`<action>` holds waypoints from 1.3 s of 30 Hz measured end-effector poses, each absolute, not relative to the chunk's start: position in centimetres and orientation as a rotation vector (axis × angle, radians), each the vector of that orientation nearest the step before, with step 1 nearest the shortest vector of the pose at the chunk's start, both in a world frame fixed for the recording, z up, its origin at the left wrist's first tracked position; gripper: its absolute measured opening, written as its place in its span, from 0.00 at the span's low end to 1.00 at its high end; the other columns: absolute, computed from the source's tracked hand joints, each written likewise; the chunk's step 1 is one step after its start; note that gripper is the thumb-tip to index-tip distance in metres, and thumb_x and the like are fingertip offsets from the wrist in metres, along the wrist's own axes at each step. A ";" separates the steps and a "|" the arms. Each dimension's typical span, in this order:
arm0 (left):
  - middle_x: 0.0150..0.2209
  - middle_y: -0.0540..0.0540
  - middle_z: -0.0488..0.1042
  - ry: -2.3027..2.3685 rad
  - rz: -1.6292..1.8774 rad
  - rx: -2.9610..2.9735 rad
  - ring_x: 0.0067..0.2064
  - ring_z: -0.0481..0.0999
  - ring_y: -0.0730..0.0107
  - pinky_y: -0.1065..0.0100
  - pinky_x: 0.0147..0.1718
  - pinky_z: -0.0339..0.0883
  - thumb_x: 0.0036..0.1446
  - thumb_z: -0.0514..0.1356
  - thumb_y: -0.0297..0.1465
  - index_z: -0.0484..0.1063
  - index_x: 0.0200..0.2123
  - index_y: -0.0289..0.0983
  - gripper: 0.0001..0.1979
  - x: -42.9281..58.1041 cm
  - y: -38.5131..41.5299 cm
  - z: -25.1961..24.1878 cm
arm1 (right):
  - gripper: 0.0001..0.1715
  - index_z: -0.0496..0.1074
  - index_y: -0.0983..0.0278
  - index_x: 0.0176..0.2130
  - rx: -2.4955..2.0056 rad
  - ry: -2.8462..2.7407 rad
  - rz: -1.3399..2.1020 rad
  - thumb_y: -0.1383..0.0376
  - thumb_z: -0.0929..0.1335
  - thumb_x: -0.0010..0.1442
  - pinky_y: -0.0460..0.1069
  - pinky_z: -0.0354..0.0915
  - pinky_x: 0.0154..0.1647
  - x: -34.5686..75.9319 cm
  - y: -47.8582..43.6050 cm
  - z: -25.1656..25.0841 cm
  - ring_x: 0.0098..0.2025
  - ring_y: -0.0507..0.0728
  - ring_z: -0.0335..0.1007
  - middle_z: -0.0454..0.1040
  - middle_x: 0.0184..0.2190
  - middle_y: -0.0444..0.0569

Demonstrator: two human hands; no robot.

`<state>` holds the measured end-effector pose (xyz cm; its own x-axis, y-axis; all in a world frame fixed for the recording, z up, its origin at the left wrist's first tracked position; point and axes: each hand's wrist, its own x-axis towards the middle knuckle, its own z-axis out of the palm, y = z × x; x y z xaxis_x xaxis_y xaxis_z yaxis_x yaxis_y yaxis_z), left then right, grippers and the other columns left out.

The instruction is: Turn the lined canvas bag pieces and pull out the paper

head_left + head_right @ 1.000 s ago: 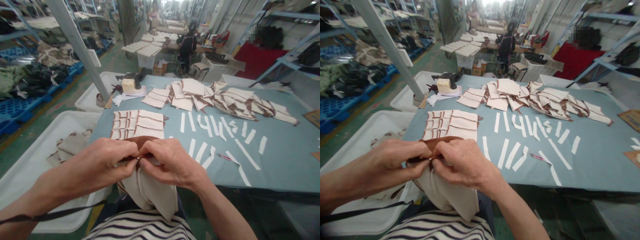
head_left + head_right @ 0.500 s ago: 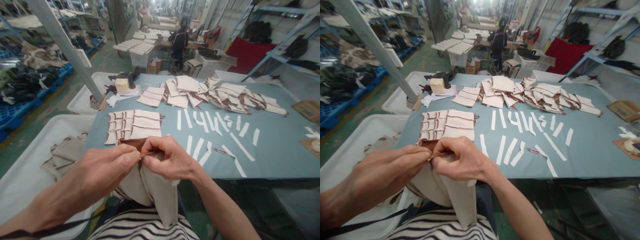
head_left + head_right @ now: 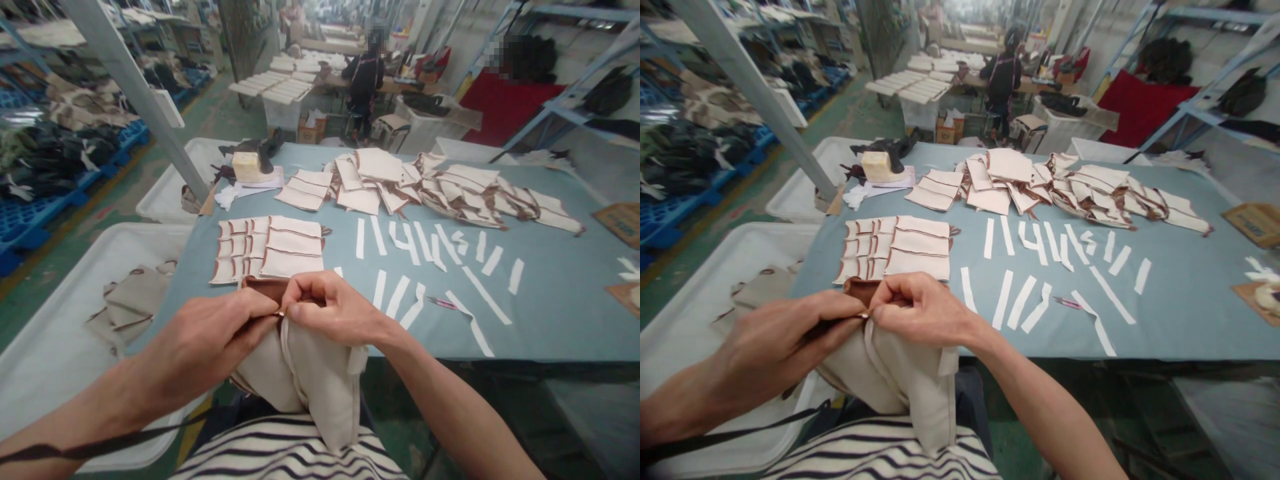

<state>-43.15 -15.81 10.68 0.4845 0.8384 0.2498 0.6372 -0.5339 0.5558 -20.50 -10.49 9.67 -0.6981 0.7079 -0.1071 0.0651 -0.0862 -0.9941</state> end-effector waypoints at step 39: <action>0.21 0.54 0.77 1.308 0.876 2.118 0.22 0.73 0.78 0.78 0.23 0.62 0.61 0.58 0.29 0.79 0.28 0.36 0.12 -40.4 -13.5 11.2 | 0.10 0.75 0.64 0.35 -0.659 -2.263 0.588 0.71 0.65 0.68 0.46 0.61 0.31 -19.3 -9.0 9.8 0.28 0.51 0.71 0.80 0.28 0.45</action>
